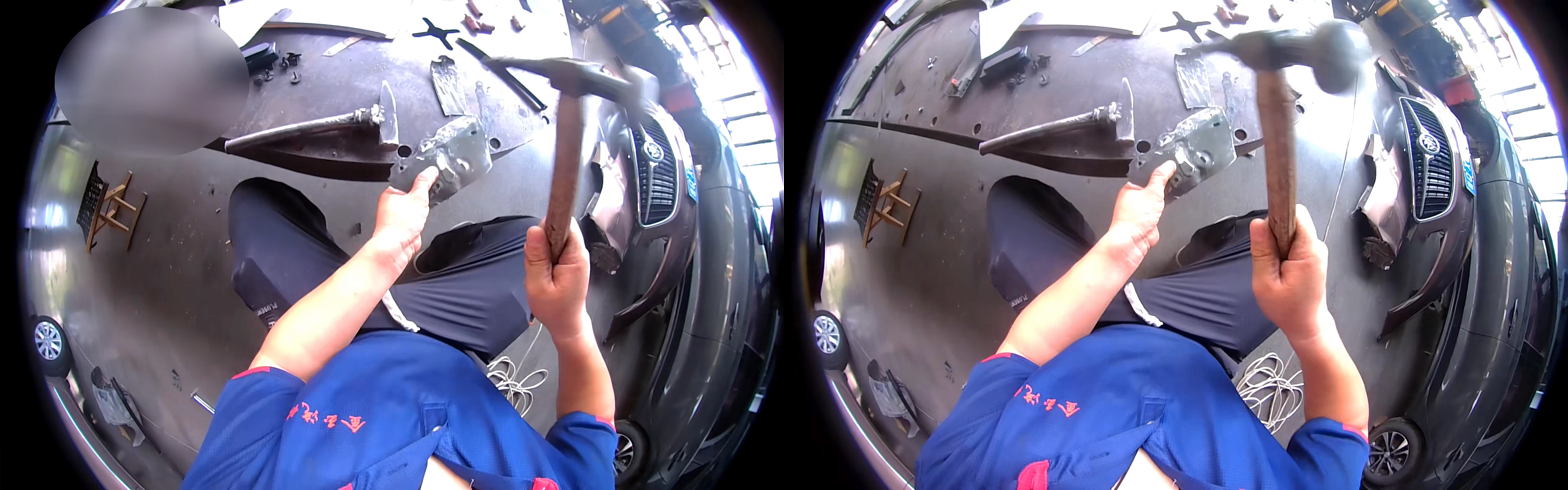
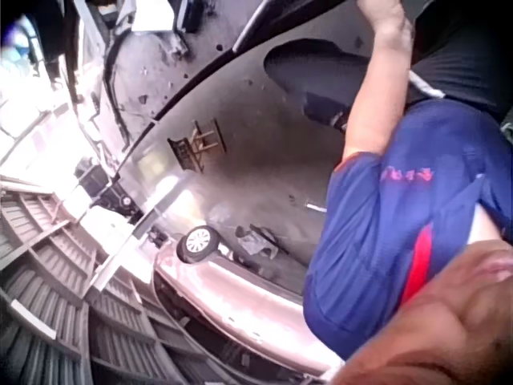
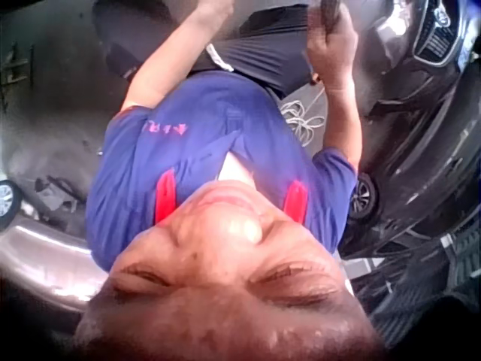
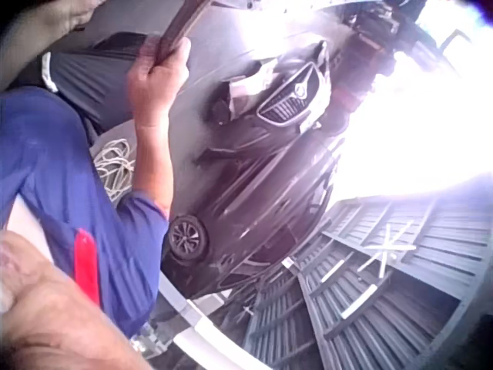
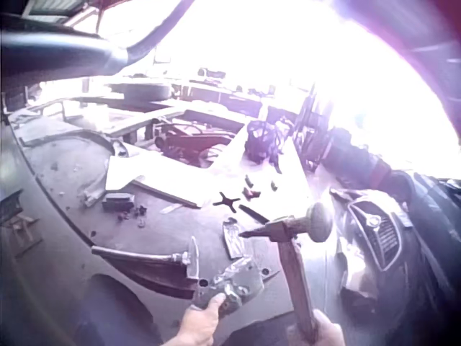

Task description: The person shapes a piece of sheet metal by striking it with a hammer, turning it over by hand, and hammering it against the table.

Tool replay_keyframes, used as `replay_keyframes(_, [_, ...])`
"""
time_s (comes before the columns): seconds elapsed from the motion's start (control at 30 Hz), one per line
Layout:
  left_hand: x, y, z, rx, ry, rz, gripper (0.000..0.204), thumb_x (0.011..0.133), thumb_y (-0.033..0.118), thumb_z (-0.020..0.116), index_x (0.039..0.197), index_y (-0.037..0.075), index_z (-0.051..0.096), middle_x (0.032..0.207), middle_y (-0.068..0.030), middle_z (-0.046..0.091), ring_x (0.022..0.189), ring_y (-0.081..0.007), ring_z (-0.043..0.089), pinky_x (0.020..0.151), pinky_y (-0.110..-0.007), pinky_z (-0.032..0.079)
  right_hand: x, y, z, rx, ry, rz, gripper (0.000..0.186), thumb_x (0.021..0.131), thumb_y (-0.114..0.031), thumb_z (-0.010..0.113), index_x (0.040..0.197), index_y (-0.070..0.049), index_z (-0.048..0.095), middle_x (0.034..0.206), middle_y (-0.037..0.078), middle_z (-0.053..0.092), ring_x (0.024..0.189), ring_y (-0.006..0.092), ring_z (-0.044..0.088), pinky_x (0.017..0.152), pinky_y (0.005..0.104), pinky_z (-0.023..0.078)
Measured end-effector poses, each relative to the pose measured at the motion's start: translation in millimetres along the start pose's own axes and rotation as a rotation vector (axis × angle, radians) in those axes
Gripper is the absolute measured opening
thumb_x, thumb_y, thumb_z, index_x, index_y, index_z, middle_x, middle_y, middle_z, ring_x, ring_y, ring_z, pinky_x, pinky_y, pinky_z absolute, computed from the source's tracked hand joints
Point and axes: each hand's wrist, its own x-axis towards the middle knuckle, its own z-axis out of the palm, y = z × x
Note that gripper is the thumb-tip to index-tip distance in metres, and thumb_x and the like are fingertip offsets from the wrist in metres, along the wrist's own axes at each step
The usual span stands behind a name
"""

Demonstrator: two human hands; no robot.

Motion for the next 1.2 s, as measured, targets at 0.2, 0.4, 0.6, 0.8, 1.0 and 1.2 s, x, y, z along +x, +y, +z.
replay_keyframes(0.2, [8, -12, -3, -0.095, -0.054, 0.036, 0.033, 0.099, 0.031, 0.081, 0.110, 0.000, 0.080, 0.104, -0.0034, 0.079, 0.091, -0.0121, 0.070, 0.084, -0.031, 0.054, 10, 17, 12, -0.195, -0.214, 0.163, 0.029, 0.104, -0.027, 0.071, 0.105, -0.001, 0.060, 0.079, 0.025, 0.067, 0.069, 0.0418, 0.067, 0.069, 0.0449, 0.054])
replay_keyframes(0.4, [16, -20, -11, 0.044, -0.045, -0.055, 0.035, 0.099, 0.033, 0.080, 0.109, -0.001, 0.080, 0.104, -0.0033, 0.079, 0.091, -0.0121, 0.069, 0.083, -0.031, 0.054, 5, 14, 4, -0.029, 0.064, 0.006, 0.022, 0.105, -0.017, 0.072, 0.102, -0.001, 0.057, 0.066, 0.009, 0.054, 0.062, 0.0132, 0.046, 0.059, 0.0327, 0.045])
replay_keyframes(0.6, [21, -11, -13, 0.068, -0.029, -0.090, 0.040, 0.097, 0.036, 0.083, 0.103, -0.004, 0.080, 0.101, -0.0045, 0.079, 0.088, -0.0122, 0.067, 0.082, -0.032, 0.053, 18, -2, -7, -0.213, -0.183, 0.146, 0.026, 0.106, -0.025, 0.069, 0.103, 0.000, 0.061, 0.075, 0.023, 0.064, 0.066, 0.0402, 0.062, 0.066, 0.0440, 0.052])
replay_keyframes(0.8, [10, -10, -10, 0.113, -0.014, -0.064, 0.041, 0.095, 0.036, 0.084, 0.100, -0.005, 0.081, 0.098, -0.0070, 0.079, 0.082, -0.0122, 0.066, 0.077, -0.033, 0.053, 5, 26, 16, -0.056, -0.037, -0.020, 0.028, 0.105, -0.023, 0.072, 0.099, -0.002, 0.055, 0.072, 0.017, 0.061, 0.058, 0.0281, 0.057, 0.061, 0.0388, 0.050])
replay_keyframes(1.0, [0, -4, -8, 0.082, -0.043, -0.155, 0.031, 0.098, 0.029, 0.082, 0.105, -0.001, 0.079, 0.103, -0.0045, 0.078, 0.093, -0.0126, 0.069, 0.085, -0.031, 0.054, 16, -16, -7, -0.203, -0.196, 0.143, 0.024, 0.103, -0.021, 0.072, 0.101, 0.000, 0.062, 0.073, 0.021, 0.062, 0.062, 0.0365, 0.060, 0.062, 0.0413, 0.050])
replay_keyframes(1.2, [10, -31, -9, -0.005, -0.103, -0.002, 0.032, 0.098, 0.034, 0.082, 0.101, 0.002, 0.081, 0.091, 0.0006, 0.077, 0.076, -0.0088, 0.062, 0.070, -0.031, 0.051, -14, 10, 8, 0.001, 0.017, 0.018, 0.022, 0.105, -0.017, 0.072, 0.099, -0.001, 0.057, 0.070, 0.009, 0.057, 0.063, 0.0123, 0.051, 0.059, 0.0307, 0.047])
